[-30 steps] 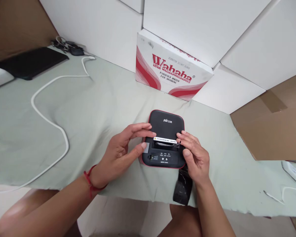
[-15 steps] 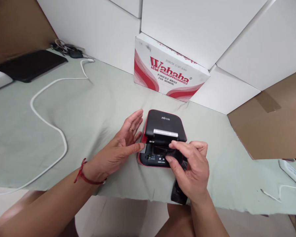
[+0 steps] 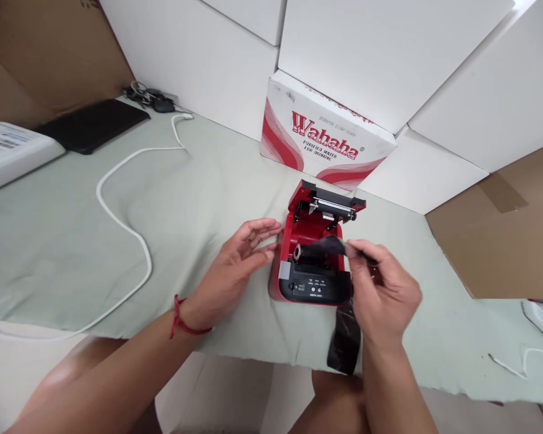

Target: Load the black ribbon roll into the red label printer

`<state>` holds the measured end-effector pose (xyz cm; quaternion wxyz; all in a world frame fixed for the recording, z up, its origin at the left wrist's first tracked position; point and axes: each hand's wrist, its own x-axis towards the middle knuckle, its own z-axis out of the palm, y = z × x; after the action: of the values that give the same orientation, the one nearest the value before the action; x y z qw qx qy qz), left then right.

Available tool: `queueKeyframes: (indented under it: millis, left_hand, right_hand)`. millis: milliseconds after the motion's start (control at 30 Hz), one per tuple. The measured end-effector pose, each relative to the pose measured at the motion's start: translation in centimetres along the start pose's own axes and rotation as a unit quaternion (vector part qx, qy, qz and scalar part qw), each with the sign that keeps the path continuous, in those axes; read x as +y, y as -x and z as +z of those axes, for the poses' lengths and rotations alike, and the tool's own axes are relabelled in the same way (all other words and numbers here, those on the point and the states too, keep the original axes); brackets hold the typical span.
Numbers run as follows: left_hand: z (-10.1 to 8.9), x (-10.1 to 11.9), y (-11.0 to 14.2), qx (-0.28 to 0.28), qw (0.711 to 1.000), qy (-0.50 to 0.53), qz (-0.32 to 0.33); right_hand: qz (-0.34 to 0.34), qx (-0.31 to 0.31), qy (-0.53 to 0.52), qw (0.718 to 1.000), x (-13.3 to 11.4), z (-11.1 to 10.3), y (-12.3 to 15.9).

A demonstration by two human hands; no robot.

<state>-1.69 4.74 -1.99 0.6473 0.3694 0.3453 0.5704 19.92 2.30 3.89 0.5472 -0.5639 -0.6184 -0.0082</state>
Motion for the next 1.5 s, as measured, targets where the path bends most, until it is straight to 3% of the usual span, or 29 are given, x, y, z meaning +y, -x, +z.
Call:
queueKeyframes:
  millis: [100, 200, 333, 433, 533, 733, 833, 1067, 1167, 1267, 1367, 1433, 1467, 1500]
  left_hand:
    - [-0.8, 1.1, -0.7, 0.122, 0.991, 0.048, 0.003]
    - [-1.7, 2.6, -1.3, 0.198, 0.976, 0.081, 0.037]
    - [-2.3, 4.3, -1.6, 0.255, 0.954, 0.127, 0.099]
    - [-2.5, 4.9, -1.7, 0.291, 0.935, 0.154, 0.135]
    - [-2.7, 5.0, -2.0, 0.315, 0.924, 0.171, 0.134]
    - [-3.0, 5.3, -2.3, 0.353, 0.911, 0.169, 0.126]
    - [-3.2, 5.3, -2.2, 0.349, 0.914, 0.165, 0.128]
    - [-3.0, 4.9, -2.5, 0.343, 0.915, 0.16, 0.136]
    - [-2.9, 4.7, -2.6, 0.339, 0.915, 0.16, 0.15]
    - [-3.0, 4.7, -2.5, 0.335, 0.915, 0.161, 0.156]
    - [-3.2, 4.8, -2.3, 0.331, 0.916, 0.161, 0.159]
    - [-3.2, 5.0, -2.1, 0.328, 0.916, 0.158, 0.165]
    - [-3.1, 5.0, -2.0, 0.326, 0.917, 0.155, 0.168]
    - [-3.1, 5.0, -1.9, 0.323, 0.919, 0.151, 0.17]
  right_hand:
    - [-0.021, 0.128, -0.062, 0.99, -1.6, 0.1, -1.7]
    - [-0.02, 0.129, -0.136, 0.982, -4.3, -0.3, -3.1]
    - [0.009, 0.015, -0.193, 0.981, -7.0, 0.1, -4.2]
    - [0.022, -0.127, -0.213, 0.969, -7.7, 1.7, -4.6]
    - [0.033, -0.209, -0.196, 0.958, -8.0, 3.3, -4.3]
    - [-0.073, -0.319, -0.138, 0.935, -7.4, 3.3, -2.1]
    - [-0.106, -0.353, -0.118, 0.922, -6.7, 3.1, -1.3]
    - [0.028, -0.341, -0.137, 0.929, -6.5, 5.7, -2.1]
    - [-0.02, -0.341, -0.11, 0.934, -6.5, 6.5, -2.5]
    - [-0.117, -0.41, -0.082, 0.901, -6.9, 4.9, -2.2]
    - [-0.172, -0.466, -0.08, 0.864, -7.2, 0.6, -1.3]
    - [-0.156, -0.42, -0.055, 0.892, -6.3, -2.9, -0.7]
    - [-0.117, -0.372, -0.038, 0.92, -5.2, -4.5, -0.4]
    - [-0.068, -0.286, -0.01, 0.956, -3.8, -5.9, -0.3]
